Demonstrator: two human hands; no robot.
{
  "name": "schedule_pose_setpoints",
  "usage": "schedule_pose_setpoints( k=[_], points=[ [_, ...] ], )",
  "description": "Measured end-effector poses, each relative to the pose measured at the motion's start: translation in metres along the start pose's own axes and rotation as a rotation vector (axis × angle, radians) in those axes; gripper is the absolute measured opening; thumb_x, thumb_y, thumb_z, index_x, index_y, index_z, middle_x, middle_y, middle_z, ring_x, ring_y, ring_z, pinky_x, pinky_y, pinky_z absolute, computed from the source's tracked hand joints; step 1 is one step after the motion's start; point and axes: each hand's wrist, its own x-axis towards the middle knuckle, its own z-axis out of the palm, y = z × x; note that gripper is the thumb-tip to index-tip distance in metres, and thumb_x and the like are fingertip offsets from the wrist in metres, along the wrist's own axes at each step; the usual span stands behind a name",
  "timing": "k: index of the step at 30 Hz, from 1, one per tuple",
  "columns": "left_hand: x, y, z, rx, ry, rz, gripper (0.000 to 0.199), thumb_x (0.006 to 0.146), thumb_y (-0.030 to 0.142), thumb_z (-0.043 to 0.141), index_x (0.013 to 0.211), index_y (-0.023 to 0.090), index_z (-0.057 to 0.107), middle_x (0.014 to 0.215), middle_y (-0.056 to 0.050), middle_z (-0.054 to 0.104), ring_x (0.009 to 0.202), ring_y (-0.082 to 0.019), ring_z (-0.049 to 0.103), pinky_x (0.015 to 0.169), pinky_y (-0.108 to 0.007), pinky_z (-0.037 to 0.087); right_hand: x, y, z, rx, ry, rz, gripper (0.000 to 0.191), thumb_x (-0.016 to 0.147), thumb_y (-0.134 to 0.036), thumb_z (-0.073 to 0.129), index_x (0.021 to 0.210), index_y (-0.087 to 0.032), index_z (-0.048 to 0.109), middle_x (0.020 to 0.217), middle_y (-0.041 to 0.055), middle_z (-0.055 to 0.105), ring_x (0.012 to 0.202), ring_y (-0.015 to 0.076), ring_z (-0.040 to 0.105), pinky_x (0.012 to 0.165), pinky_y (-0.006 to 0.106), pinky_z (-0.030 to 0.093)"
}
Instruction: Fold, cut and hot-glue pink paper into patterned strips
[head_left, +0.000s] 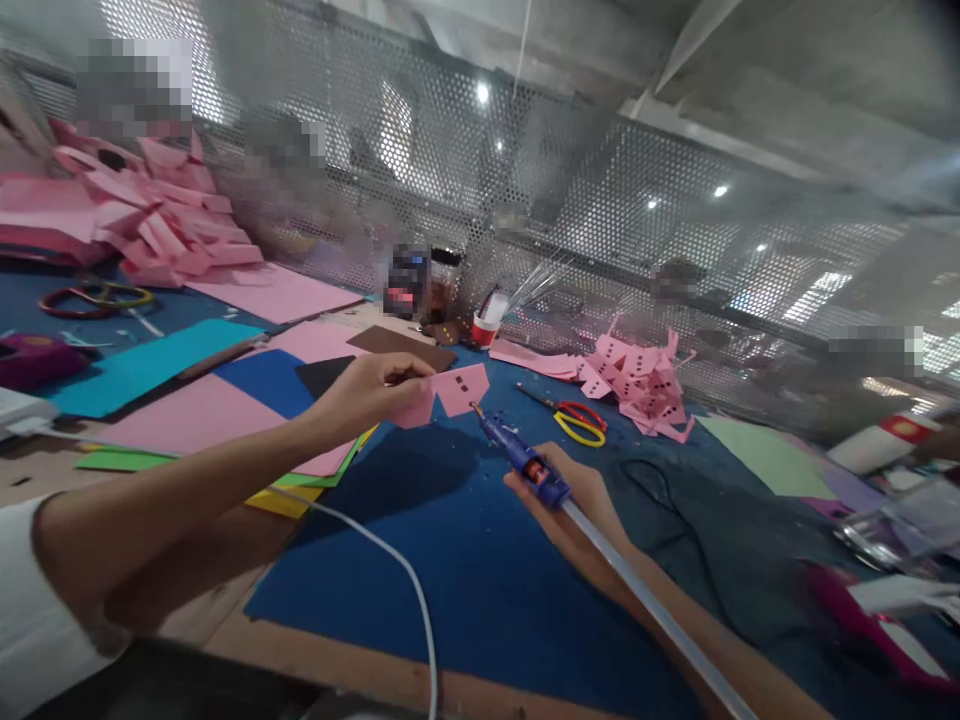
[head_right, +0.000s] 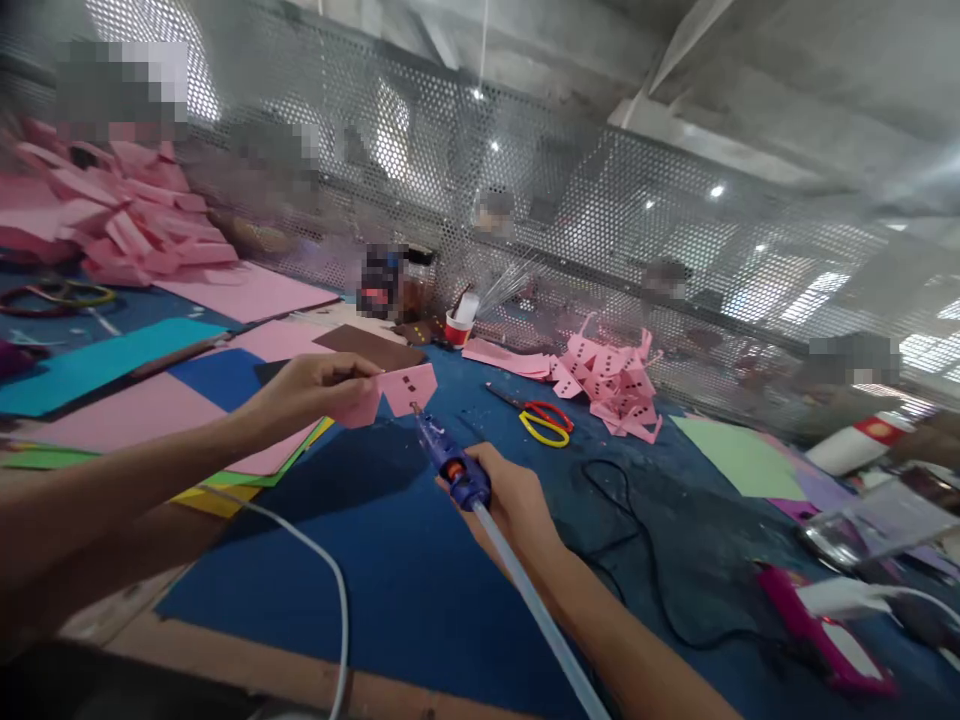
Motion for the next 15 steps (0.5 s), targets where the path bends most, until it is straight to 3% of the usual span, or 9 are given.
schedule_pose_setpoints(
  k=[4,15],
  points=[
    [0.001,-0.005,0.0,0.028,0.011,0.0,0.024,0.079,0.036,0.063,0.092,0.019,0.074,0.082,-0.001,0.073,0.074,-0.018,0.065,0.062,-0.025,0.049,0.001,0.015,0.005,-0.114,-0.032,-0.096,0.02,0.083,-0.022,0.063,0.103,-0.023,0.063,0.079,-0.0006,0.07,0.066,0.0161,0.063,0.064,0.023,0.042],
    [0.002,-0.01,-0.001,0.06,0.013,0.016,0.028,0.083,0.036,0.064,0.103,0.02,0.075,0.086,-0.001,0.075,0.077,-0.017,0.066,0.064,-0.024,0.048,-0.001,0.011,-0.005,-0.21,-0.047,-0.314,0.023,0.085,-0.019,0.052,0.106,-0.018,0.06,0.096,0.0079,0.072,0.076,0.0189,0.067,0.068,0.026,0.044]
  ],
)
